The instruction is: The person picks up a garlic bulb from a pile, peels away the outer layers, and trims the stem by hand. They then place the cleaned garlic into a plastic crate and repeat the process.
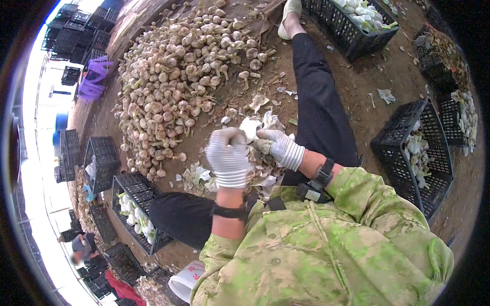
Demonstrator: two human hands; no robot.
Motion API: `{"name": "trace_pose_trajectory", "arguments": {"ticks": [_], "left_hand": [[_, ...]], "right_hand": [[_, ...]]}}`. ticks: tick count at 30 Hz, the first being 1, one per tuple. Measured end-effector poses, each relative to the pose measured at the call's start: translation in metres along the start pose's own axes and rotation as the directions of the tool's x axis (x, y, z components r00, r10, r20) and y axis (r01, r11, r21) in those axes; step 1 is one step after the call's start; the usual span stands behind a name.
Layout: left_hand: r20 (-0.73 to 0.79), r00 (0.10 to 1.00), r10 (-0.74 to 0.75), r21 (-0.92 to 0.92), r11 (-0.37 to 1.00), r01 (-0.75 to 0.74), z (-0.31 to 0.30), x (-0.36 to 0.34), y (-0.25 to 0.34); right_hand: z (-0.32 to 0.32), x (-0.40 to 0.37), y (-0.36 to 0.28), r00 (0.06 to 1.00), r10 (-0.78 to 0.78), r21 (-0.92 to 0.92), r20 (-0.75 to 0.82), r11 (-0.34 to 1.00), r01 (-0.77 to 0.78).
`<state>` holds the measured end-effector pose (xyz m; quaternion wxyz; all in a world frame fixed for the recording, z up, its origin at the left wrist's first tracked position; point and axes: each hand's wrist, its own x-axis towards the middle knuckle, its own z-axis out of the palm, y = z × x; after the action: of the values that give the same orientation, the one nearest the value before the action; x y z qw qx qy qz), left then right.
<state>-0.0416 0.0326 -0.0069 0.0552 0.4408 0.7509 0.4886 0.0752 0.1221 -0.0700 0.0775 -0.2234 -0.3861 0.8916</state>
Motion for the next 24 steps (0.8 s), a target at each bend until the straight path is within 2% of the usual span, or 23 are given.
{"name": "trace_pose_trajectory", "arguments": {"ticks": [1,2,3,5,6,7,8,9,10,12,13,15,17,18,19,20,21,22,23,24], "left_hand": [[-0.095,0.958,-0.270,-0.284,0.930,0.234,-0.005,0.005,0.001],[-0.045,0.908,-0.416,-0.637,0.712,0.295,-0.019,0.009,-0.017],[0.061,0.847,-0.528,-0.880,0.372,0.295,-0.033,0.012,-0.037],[0.065,0.846,-0.529,-0.810,0.467,0.354,-0.045,0.013,-0.046],[0.101,0.819,-0.564,-0.643,0.591,0.487,-0.044,0.012,-0.030],[0.101,0.820,-0.563,-0.644,0.591,0.486,-0.034,0.009,-0.015],[0.006,0.943,-0.333,-0.393,0.866,0.308,-0.022,0.004,-0.002],[-0.006,0.998,-0.062,-0.088,0.994,0.062,-0.014,-0.001,0.004],[-0.009,0.998,-0.066,-0.086,0.994,0.065,-0.010,-0.001,0.003],[-0.033,0.990,0.140,0.030,0.990,-0.140,0.000,0.001,-0.003],[-0.021,0.961,-0.275,-0.459,0.857,0.235,-0.004,0.000,-0.004],[-0.044,0.840,-0.541,-0.725,0.596,0.346,-0.019,0.010,-0.031],[0.084,0.815,-0.573,-0.638,0.598,0.486,-0.034,0.011,-0.048],[0.083,0.852,-0.517,-0.459,0.739,0.493,-0.031,0.009,-0.050],[-0.025,0.975,-0.220,-0.043,0.975,0.219,-0.026,-0.001,-0.069],[0.097,0.953,-0.286,-0.129,0.946,0.297,-0.029,-0.003,-0.048],[0.096,0.978,-0.188,-0.141,0.970,0.200,-0.020,-0.016,-0.069],[0.148,0.966,-0.210,-0.139,0.963,0.230,-0.015,-0.024,-0.075],[0.230,0.908,-0.351,-0.088,0.921,0.378,-0.009,-0.036,-0.082],[0.345,0.857,-0.382,-0.232,0.850,0.472,-0.006,-0.035,-0.065]], "right_hand": [[0.005,-0.005,-0.008,0.999,0.032,0.003,0.014,0.999,-0.032],[0.006,-0.008,-0.011,0.998,-0.018,-0.006,0.063,1.000,0.019],[0.004,-0.011,-0.012,0.998,-0.018,-0.003,0.055,1.000,0.018],[-0.003,-0.013,-0.019,0.991,0.092,0.102,0.092,0.990,-0.101],[-0.006,-0.011,-0.017,0.991,0.087,0.096,0.098,0.991,-0.097],[-0.005,-0.010,-0.017,0.991,0.086,0.095,0.098,0.991,-0.096],[-0.001,-0.009,-0.017,0.994,0.069,0.068,0.082,0.995,-0.074],[0.003,-0.008,-0.016,0.996,0.053,0.040,0.070,0.998,-0.056],[0.003,-0.007,-0.015,0.996,0.057,0.040,0.073,0.997,-0.060],[0.002,-0.009,-0.011,0.989,0.070,0.142,0.133,0.986,-0.089],[0.001,-0.010,-0.009,0.985,0.070,0.192,0.158,0.976,-0.101],[-0.005,-0.011,-0.005,0.985,0.071,0.205,0.155,0.973,-0.103],[-0.011,-0.009,-0.006,0.985,0.058,0.231,0.164,0.968,-0.096],[-0.003,-0.010,-0.022,0.972,0.120,0.285,0.203,0.942,-0.176],[-0.002,-0.007,-0.013,0.993,0.080,0.262,0.087,0.960,-0.101],[0.011,-0.008,-0.025,0.995,0.097,0.213,-0.013,0.973,-0.092],[0.018,-0.013,-0.039,0.987,0.098,0.160,-0.125,0.984,-0.078],[-0.007,-0.009,-0.019,0.993,0.099,0.260,-0.063,0.962,-0.079],[-0.035,0.003,-0.005,0.994,0.104,0.359,0.021,0.927,-0.105],[-0.031,0.001,-0.030,0.974,0.149,0.296,-0.173,0.951,-0.093]]}}
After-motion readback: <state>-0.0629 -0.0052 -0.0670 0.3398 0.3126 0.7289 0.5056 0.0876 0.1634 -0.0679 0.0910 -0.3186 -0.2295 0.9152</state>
